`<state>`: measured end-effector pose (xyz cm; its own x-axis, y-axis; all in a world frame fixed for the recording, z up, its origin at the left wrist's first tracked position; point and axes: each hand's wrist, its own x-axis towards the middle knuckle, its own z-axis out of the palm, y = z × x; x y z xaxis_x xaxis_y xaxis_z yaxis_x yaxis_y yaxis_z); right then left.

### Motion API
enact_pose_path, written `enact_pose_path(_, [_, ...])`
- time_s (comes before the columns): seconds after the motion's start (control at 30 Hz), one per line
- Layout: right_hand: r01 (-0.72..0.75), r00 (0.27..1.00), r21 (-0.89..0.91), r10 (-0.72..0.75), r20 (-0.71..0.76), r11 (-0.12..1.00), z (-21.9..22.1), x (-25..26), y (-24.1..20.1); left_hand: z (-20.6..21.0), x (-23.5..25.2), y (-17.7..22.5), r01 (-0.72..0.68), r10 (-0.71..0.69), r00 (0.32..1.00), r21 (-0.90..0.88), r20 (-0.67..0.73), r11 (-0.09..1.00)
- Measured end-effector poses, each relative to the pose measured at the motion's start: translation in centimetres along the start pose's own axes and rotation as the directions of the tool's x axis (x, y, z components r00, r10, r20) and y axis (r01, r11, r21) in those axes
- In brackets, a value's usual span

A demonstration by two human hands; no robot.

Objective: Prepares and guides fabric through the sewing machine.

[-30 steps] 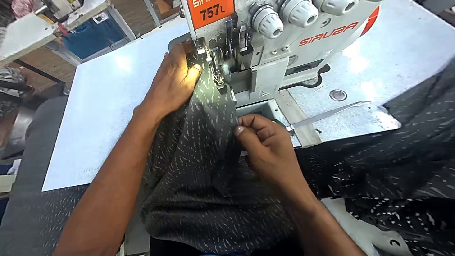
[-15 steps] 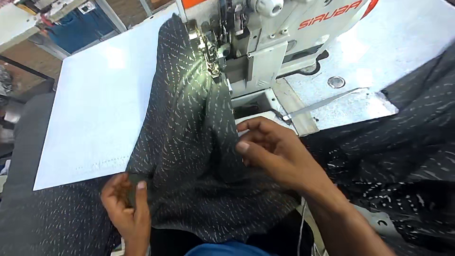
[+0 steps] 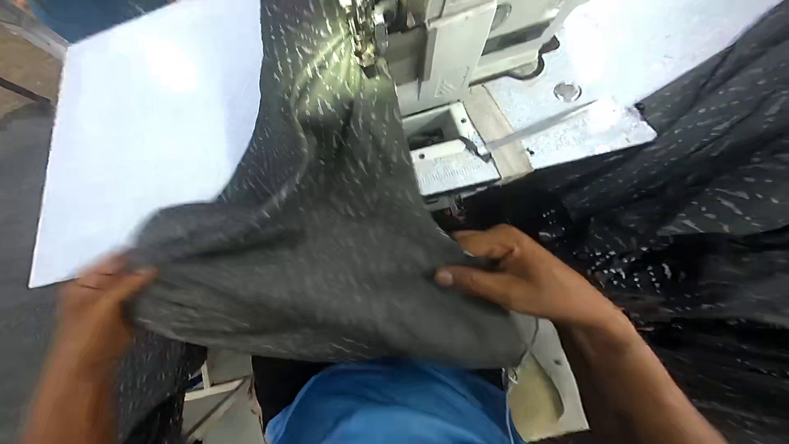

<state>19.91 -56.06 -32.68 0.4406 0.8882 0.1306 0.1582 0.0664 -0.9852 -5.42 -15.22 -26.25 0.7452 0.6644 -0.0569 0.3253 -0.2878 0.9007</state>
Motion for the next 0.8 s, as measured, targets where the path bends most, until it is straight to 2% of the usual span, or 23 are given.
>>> enact_pose_path(0.07, [-0.036,0.999,0.036,0.037,-0.023,0.999,1.2,-0.5,0.5,-3.0,2.1,3.5,-0.048,0.081,0.993,0.325,-0.09,0.945])
enact_pose_path(0.1, [-0.053,0.997,0.081,0.057,-0.044,0.995,2.0,-0.6,0.7,-3.1,3.4,4.7,-0.052,0.107,0.991,0.494,-0.084,0.868])
enact_pose_path(0.13, [-0.074,0.993,0.121,0.084,-0.079,0.99,2.9,-0.7,1.0,-3.2,4.8,4.9,-0.116,0.168,0.986,0.643,-0.02,0.757])
enact_pose_path(0.2, [-0.112,0.978,0.184,0.141,-0.151,0.977,4.5,-1.5,1.6,-2.0,6.6,4.5,-0.308,0.321,0.936,0.77,0.143,0.558])
enact_pose_path(0.27, [-0.118,0.964,0.232,0.168,-0.207,0.965,5.2,-2.3,1.8,2.4,5.4,5.5,-0.453,0.442,0.863,0.763,0.246,0.461])
enact_pose_path(0.33, [-0.121,0.953,0.268,0.187,-0.239,0.956,5.7,-3.1,1.6,7.9,2.0,6.0,-0.6,0.542,0.778,0.631,0.318,0.491])
enact_pose_path(0.37, [-0.116,0.95,0.283,0.189,-0.247,0.952,5.8,-3.3,1.5,10.7,-0.2,5.9,-0.643,0.552,0.759,0.535,0.345,0.549])
enact_pose_path(0.43, [-0.098,0.944,0.309,0.187,-0.271,0.946,6.1,-3.3,1.3,15.8,-4.4,5.2,-0.652,0.527,0.749,0.306,0.401,0.694])
enact_pose_path(0.5, [-0.097,0.932,0.318,0.199,-0.305,0.943,6.6,-3.1,1.0,19.5,-7.1,4.6,-0.62,0.507,0.739,0.152,0.443,0.77])
enact_pose_path(0.6, [-0.128,0.893,0.253,0.222,-0.391,0.959,7.7,-3.4,0.3,22.4,-8.4,4.0,-0.634,0.501,0.715,0.149,0.488,0.759])
enact_pose_path(0.67, [-0.112,0.863,0.171,0.181,-0.472,0.979,8.3,-3.7,0.3,23.1,-8.4,3.7,-0.647,0.505,0.711,0.174,0.49,0.742])
enact_pose_path(0.73, [-0.086,0.856,0.043,0.095,-0.507,0.995,8.4,-4.0,0.5,23.3,-8.4,3.3,-0.638,0.519,0.726,0.161,0.452,0.753])
enact_pose_path(0.8, [-0.055,0.854,-0.017,0.039,-0.519,0.998,8.3,-4.3,0.6,23.0,-8.5,3.3,-0.569,0.486,0.763,0.085,0.425,0.818])
